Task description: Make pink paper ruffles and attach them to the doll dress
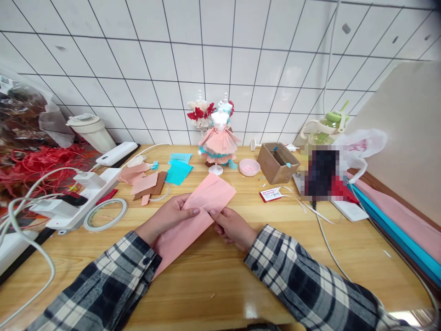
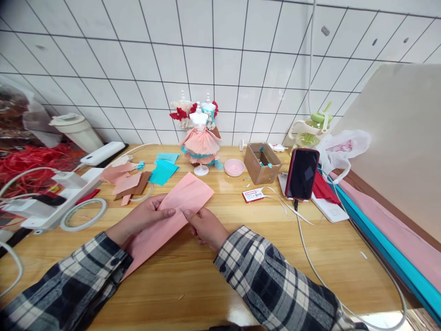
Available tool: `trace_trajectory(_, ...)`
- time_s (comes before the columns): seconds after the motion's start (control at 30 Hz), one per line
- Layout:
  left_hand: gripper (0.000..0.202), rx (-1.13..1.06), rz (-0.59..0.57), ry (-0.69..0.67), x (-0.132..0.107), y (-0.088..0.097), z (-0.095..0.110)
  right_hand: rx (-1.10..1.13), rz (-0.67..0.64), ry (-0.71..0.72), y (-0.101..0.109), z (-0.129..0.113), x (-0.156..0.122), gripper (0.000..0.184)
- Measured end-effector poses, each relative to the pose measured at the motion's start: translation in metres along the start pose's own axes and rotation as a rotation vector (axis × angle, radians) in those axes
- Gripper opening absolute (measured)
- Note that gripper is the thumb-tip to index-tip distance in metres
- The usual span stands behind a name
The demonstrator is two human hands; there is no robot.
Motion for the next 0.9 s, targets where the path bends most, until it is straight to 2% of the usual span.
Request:
trace_trajectory(0.3,0.056,-0.024,0.004,-0.031,0.0009,-0.0027,0.0048,0.063,0.038,0.009,-0.0032,-0.002,-0.002,0.03)
trace_trajectory(0.7,0.053,-0.11,-0.029,-0.006,0.0014,-0.0052,-0.0002,0.062,0.031,0.016,-0.0063,-0.0001,-0.0019,0.03)
trace_trajectory(0.9,0.053,-0.085,-0.028,-0.014,0.0019,-0.0022,-0.003,0.014,0.02,-0.001,-0.0028,0.002,-0.0002,0.031)
Point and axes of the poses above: each hand's wrist, its own x-axis towards the middle knuckle, its own y-axis out of the back of the hand, z = x × y, the point moved 10 cm from there along x, towards the middle knuckle, and after that the axes turned 5 degrees about -z, right-handed, at the moved point
